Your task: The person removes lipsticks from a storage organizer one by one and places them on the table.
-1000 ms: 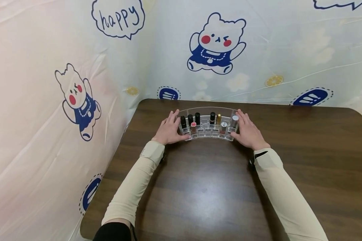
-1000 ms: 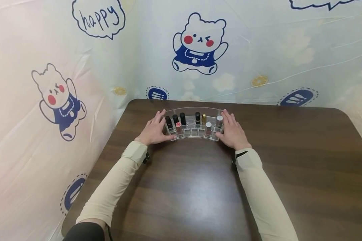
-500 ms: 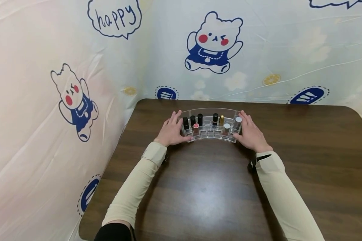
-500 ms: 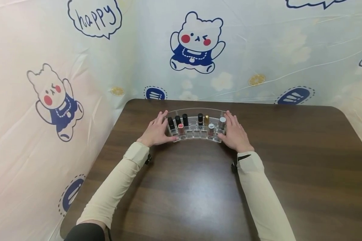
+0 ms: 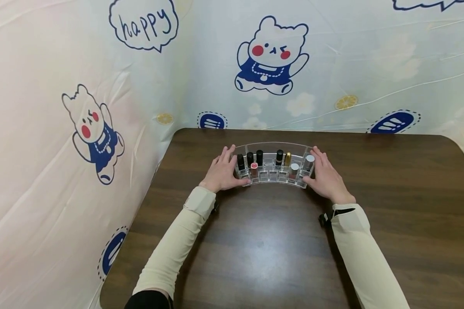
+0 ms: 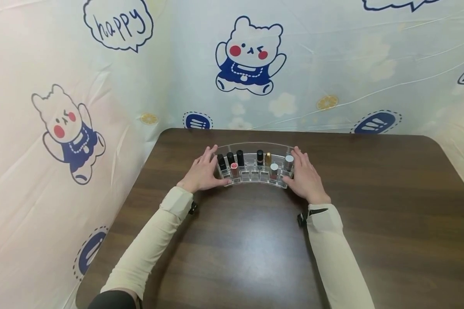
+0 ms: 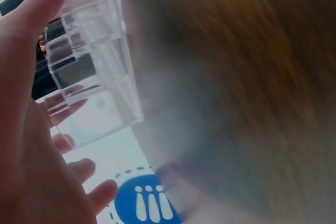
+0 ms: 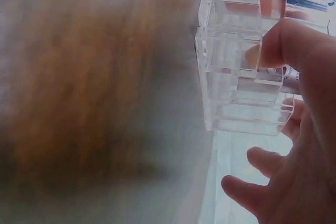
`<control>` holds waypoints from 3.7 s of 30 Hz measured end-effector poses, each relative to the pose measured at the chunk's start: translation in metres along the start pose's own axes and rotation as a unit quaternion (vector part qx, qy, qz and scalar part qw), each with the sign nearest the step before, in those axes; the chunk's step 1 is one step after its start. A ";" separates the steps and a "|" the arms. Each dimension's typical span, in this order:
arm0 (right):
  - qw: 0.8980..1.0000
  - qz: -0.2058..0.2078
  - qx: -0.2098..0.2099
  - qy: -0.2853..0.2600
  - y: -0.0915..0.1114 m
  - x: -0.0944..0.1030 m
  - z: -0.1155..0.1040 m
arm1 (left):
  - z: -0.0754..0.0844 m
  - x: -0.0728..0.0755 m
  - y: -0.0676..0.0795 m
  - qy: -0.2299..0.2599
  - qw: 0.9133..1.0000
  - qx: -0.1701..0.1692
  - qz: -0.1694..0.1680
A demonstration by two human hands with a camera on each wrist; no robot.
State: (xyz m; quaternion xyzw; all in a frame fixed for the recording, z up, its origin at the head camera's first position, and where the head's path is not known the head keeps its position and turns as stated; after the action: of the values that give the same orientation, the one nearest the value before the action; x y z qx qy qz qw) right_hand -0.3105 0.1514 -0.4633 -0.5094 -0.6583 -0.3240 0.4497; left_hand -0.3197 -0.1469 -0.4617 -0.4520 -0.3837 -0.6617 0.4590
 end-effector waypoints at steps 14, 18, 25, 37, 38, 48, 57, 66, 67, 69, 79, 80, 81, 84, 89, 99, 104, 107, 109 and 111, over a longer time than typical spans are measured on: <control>1.000 0.006 0.005 -0.003 0.020 0.005 0.005 | 0.010 -0.004 0.010 0.025 1.000 -0.008 0.012; 1.000 0.004 0.002 -0.005 0.024 0.006 0.006 | 0.013 -0.008 0.012 0.027 1.000 -0.004 0.000; 1.000 -0.001 -0.006 -0.011 0.029 0.008 0.006 | 0.018 -0.008 0.014 0.030 1.000 -0.007 0.000; 1.000 -0.001 -0.006 -0.012 0.037 0.008 0.008 | 0.021 -0.009 0.017 0.032 0.999 -0.011 0.000; 1.000 0.000 -0.006 -0.012 0.037 0.008 0.008 | 0.022 -0.009 0.018 0.033 0.999 -0.011 0.000; 1.000 0.003 -0.005 -0.018 0.040 0.008 0.009 | 0.025 -0.010 0.020 0.044 0.999 -0.014 -0.003; 1.000 0.008 -0.003 -0.024 0.041 0.010 0.007 | 0.025 -0.011 0.021 0.053 0.998 -0.015 -0.004; 1.000 0.009 -0.006 -0.028 0.041 0.010 0.007 | 0.025 -0.011 0.021 0.067 0.998 -0.012 0.000; 1.000 0.008 -0.007 -0.029 0.041 0.010 0.007 | 0.025 -0.010 0.021 0.069 0.998 -0.013 0.001; 0.999 0.008 -0.008 -0.030 0.041 0.010 0.007 | 0.025 -0.011 0.021 0.072 0.997 -0.013 0.001; 0.999 0.006 -0.009 -0.046 0.040 0.012 0.008 | 0.024 -0.010 0.019 0.090 0.996 -0.010 -0.002; 0.999 0.004 -0.011 -0.048 0.040 0.012 0.008 | 0.024 -0.010 0.019 0.096 0.995 -0.011 -0.002; 0.999 0.002 -0.013 -0.049 0.040 0.011 0.008 | 0.024 -0.010 0.019 0.105 0.994 -0.013 -0.002; 0.999 -0.008 -0.020 -0.050 0.040 0.012 0.011 | 0.025 -0.011 0.016 0.146 0.989 -0.019 0.004; 0.998 -0.032 -0.017 -0.055 0.040 0.013 0.012 | 0.023 -0.013 0.012 0.196 0.980 -0.020 0.021; 0.991 0.025 0.003 -0.129 0.041 0.032 0.019 | 0.024 -0.009 0.013 0.210 0.977 -0.033 0.019; 0.979 0.086 -0.009 -0.183 0.047 0.050 0.024 | 0.026 -0.009 0.012 0.200 0.978 -0.055 0.019; 0.972 0.109 -0.020 -0.207 0.050 0.057 0.025 | 0.027 -0.010 0.011 0.196 0.978 -0.061 0.022; 0.969 0.115 -0.026 -0.216 0.051 0.058 0.027 | 0.027 -0.009 0.011 0.193 0.979 -0.064 0.025; 0.970 0.113 -0.031 -0.215 0.051 0.058 0.028 | 0.028 -0.009 0.010 0.186 0.980 -0.067 0.028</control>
State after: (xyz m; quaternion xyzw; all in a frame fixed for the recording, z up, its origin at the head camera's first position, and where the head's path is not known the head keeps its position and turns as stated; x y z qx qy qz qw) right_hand -0.2731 0.2119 -0.4223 -0.6515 -0.6678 -0.1739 0.3151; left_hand -0.3020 -0.1213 -0.4609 -0.3615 -0.2336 -0.7455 0.5089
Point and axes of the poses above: each hand's wrist, its own y-axis away from the middle knuckle, its own x-axis out of the back of the hand, z = x × y, the point moved 7 cm from there along -y, towards the middle knuckle, and after that the axes turned 7 degrees about y, right-handed, at the moved point
